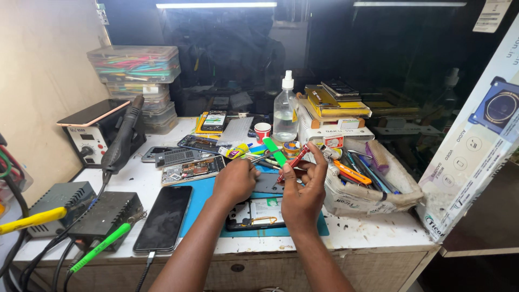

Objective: The person uses a pry tool to open the back of a mobile phone and then unscrews the internal components with a small screwdriver at a repair bench.

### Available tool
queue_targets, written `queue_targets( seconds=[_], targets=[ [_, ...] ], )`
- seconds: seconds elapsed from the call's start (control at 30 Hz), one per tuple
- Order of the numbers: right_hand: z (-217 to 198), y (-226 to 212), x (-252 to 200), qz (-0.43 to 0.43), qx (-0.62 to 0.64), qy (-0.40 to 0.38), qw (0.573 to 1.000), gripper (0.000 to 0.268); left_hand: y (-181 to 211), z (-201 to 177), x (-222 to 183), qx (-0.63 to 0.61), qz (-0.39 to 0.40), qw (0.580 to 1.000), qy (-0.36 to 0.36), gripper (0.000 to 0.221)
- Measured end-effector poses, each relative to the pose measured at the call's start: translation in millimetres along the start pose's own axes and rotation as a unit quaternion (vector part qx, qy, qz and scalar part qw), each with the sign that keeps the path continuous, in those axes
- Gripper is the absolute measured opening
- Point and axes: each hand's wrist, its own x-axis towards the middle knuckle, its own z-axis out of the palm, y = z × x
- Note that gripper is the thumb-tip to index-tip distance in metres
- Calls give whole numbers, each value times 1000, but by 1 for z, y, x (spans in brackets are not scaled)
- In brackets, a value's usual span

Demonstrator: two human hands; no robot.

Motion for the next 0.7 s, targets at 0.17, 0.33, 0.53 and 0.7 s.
queue_targets(
  seconds=[0.17, 0.33, 0.53, 0.7],
  targets=[
    [-1, 1, -1, -6, 6, -8, 1000, 59, -11, -2, -15, -100, 20, 987, 124, 21],
    [0, -1, -3, 3, 53, -52, 997, 59, -29, -8, -64, -111, -4, 983, 143, 19],
    [3, 1, -10, 29, 78, -202, 976, 63, -30, -4, -77, -89, 7, 983, 161, 18],
    [5, -7, -15, 44, 23, -248, 968, 60, -23, -14, -79, -79, -41, 990, 110, 20]
  ],
)
